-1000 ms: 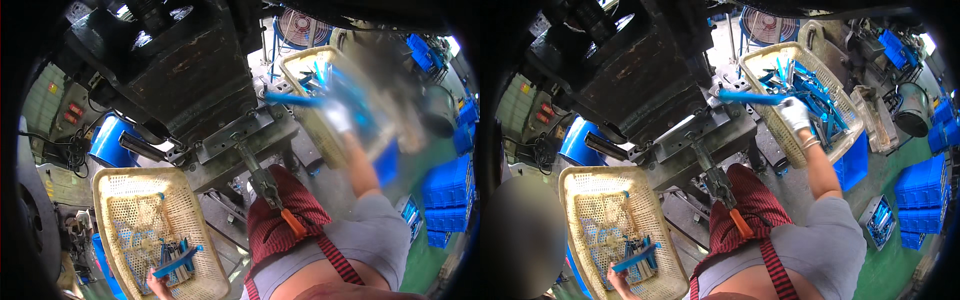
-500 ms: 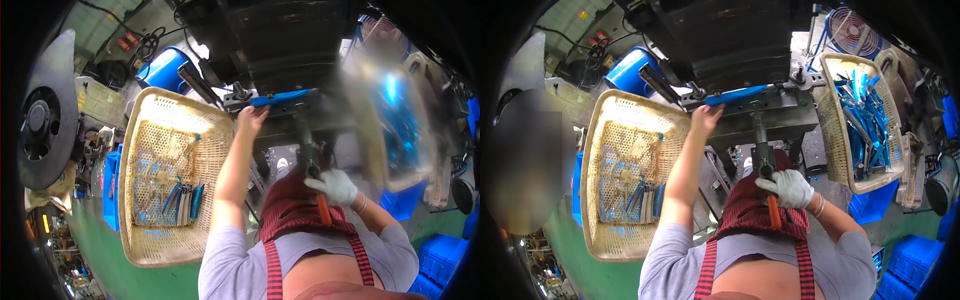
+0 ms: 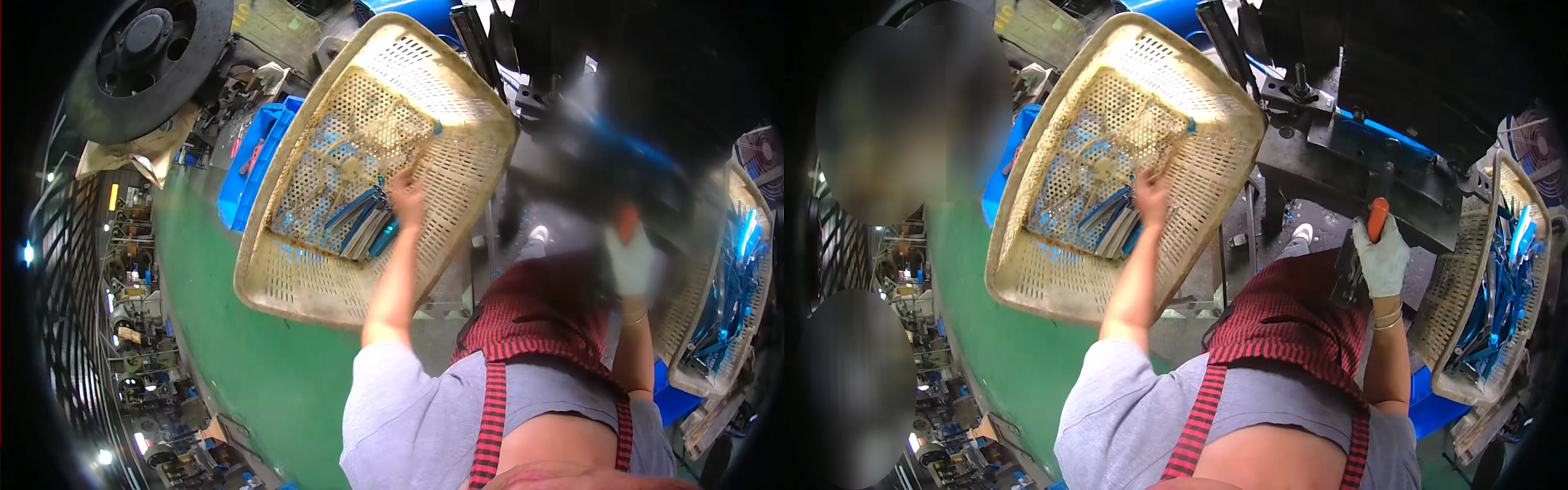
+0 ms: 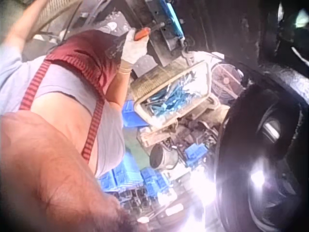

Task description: The person takes metal parts from a basket, inserts them one by one into a machine to press them, and places the finished parts into another container.

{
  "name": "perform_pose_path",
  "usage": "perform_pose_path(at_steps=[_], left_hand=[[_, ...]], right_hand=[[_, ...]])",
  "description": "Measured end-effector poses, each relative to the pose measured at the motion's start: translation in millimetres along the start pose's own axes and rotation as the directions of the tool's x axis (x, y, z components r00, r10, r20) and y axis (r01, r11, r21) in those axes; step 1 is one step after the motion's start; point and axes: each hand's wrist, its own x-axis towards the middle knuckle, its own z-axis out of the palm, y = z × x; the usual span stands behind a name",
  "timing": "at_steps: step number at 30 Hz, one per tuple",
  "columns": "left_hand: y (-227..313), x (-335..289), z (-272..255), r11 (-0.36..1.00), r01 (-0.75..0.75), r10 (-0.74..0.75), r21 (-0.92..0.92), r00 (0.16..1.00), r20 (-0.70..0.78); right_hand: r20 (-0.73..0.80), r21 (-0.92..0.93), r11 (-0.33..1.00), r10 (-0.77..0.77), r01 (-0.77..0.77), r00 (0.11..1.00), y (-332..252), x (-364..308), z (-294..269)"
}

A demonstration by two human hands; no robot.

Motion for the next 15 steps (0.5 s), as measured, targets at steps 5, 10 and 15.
perform_pose_path(at_steps=[5,10,15], left_hand=[[-106,-24,-150,0.492,0.164,-0.223,0.855,0.973,-0.058],[-148,-36,-170,0.411,0.110,-0.267,0.905,0.964,0.004],[-115,-12,-171,0.307,-0.118,-0.229,0.944,0.954,0.194]], right_hand=[[-0.009,0.015,0.999,0.034,-0.034,0.999,-10,0,-9],[0.002,0.049,0.998,-0.031,0.031,1.000,-11,3,-14],[0.503,0.864,0.266,-0.430,-0.427,0.750,39,23,-55]])
